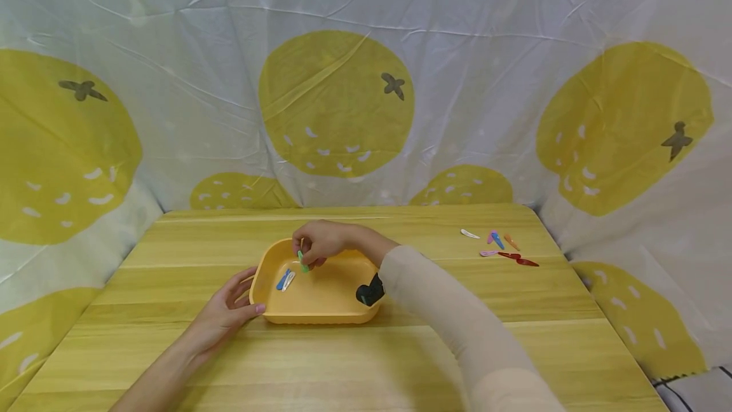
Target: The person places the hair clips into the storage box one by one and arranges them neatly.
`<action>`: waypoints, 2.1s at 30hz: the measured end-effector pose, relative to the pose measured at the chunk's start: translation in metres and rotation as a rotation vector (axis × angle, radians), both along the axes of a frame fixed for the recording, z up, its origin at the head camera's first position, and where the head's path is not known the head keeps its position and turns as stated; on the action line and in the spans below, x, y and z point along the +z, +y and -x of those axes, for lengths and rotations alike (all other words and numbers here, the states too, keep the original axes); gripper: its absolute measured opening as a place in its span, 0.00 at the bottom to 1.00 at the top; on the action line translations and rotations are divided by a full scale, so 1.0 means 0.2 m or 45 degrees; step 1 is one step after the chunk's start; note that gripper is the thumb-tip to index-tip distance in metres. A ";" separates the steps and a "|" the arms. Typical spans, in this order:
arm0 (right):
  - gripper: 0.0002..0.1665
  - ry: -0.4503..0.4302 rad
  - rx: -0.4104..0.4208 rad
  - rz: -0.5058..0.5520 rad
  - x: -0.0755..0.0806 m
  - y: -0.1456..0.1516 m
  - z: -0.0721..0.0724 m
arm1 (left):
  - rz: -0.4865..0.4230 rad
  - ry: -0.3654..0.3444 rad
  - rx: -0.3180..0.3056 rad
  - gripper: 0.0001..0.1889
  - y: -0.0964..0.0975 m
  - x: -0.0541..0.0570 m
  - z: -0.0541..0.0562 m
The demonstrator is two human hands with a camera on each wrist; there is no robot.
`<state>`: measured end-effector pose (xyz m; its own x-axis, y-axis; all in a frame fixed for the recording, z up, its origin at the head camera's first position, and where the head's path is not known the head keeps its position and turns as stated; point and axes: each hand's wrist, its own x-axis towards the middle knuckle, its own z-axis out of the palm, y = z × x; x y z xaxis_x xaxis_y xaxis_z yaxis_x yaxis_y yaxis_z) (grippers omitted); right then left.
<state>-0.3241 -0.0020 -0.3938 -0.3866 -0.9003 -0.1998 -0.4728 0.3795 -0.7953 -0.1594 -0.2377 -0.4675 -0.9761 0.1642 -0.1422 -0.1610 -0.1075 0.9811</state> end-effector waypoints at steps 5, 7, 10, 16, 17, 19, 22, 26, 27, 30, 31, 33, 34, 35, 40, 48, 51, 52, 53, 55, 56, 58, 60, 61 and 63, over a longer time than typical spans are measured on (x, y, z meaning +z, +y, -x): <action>0.04 -0.030 -0.005 -0.005 -0.04 -0.04 0.00 | 0.007 -0.009 -0.004 0.45 -0.01 0.00 -0.01; 0.04 -0.047 -0.005 -0.009 -0.06 -0.05 -0.01 | 0.007 -0.008 -0.003 0.44 -0.01 0.00 -0.01; 0.05 -0.078 -0.004 -0.028 -0.09 -0.07 -0.01 | 0.002 -0.005 -0.005 0.44 -0.01 0.00 0.00; 0.06 -0.133 -0.008 -0.066 -0.14 -0.09 -0.01 | -0.011 -0.005 -0.004 0.45 0.00 0.00 0.00; 0.06 -0.144 -0.003 -0.064 -0.15 -0.10 -0.01 | -0.011 -0.005 -0.003 0.45 0.00 0.00 0.01; 0.05 -0.149 0.009 -0.071 -0.16 -0.11 -0.01 | -0.009 -0.003 -0.004 0.44 0.00 0.00 0.01; 0.04 -0.161 0.040 -0.095 -0.17 -0.12 -0.01 | -0.003 -0.006 -0.003 0.44 0.00 0.00 0.00; 0.04 -0.090 0.040 -0.158 -0.19 -0.13 0.00 | 0.004 -0.018 0.003 0.44 0.00 0.00 0.00; 0.05 -0.052 0.034 -0.176 -0.19 -0.13 0.00 | 0.006 -0.020 0.007 0.44 0.00 0.00 0.00; 0.05 0.069 0.033 -0.235 -0.19 -0.13 0.00 | 0.010 -0.022 0.016 0.44 0.00 0.00 0.00; 0.04 0.115 0.044 -0.258 -0.19 -0.14 0.00 | 0.010 -0.024 0.018 0.44 0.00 0.00 0.00; 0.03 0.180 0.063 -0.299 -0.18 -0.14 0.00 | 0.008 -0.023 0.018 0.44 0.00 0.00 0.00; 0.03 0.214 0.074 -0.320 -0.18 -0.15 0.00 | 0.006 -0.022 0.017 0.44 0.00 0.00 0.00; 0.03 0.244 0.081 -0.342 -0.17 -0.15 0.00 | 0.006 -0.021 0.016 0.44 0.00 0.00 0.00; 0.04 0.359 0.079 -0.429 -0.15 -0.18 -0.01 | -0.003 -0.019 0.007 0.44 0.00 0.00 0.00; 0.05 0.398 0.054 -0.454 -0.15 -0.18 -0.03 | -0.022 -0.019 0.017 0.44 0.00 -0.01 0.00; 0.04 0.454 0.080 -0.448 -0.14 -0.17 -0.03 | -0.021 -0.023 0.027 0.44 0.00 -0.01 0.00; 0.03 0.464 0.086 -0.444 -0.13 -0.16 -0.03 | -0.019 -0.022 0.029 0.44 0.00 -0.01 0.00; 0.03 0.466 0.092 -0.442 -0.12 -0.16 -0.03 | -0.018 -0.022 0.029 0.44 0.01 -0.01 0.00; 0.02 0.476 0.113 -0.442 -0.11 -0.14 -0.03 | -0.016 -0.018 0.028 0.44 0.01 -0.01 0.00; 0.03 0.473 0.125 -0.438 -0.10 -0.14 -0.03 | -0.015 -0.015 0.027 0.44 0.01 -0.01 0.00; 0.03 0.461 0.142 -0.433 -0.09 -0.13 -0.03 | -0.016 -0.011 0.026 0.44 0.01 -0.01 -0.01; 0.04 0.448 0.160 -0.426 -0.08 -0.12 -0.03 | -0.015 -0.009 0.027 0.44 0.00 -0.01 -0.01; 0.04 0.437 0.164 -0.421 -0.07 -0.12 -0.03 | -0.014 -0.008 0.029 0.44 0.00 -0.01 -0.01; 0.04 0.415 0.166 -0.409 -0.06 -0.10 -0.03 | -0.012 -0.010 0.029 0.44 0.00 -0.01 -0.01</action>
<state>-0.3188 -0.0227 -0.4061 -0.3633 -0.8579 -0.3634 -0.7382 0.5030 -0.4496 -0.1578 -0.2378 -0.4701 -0.9785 0.1431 -0.1486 -0.1662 -0.1206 0.9787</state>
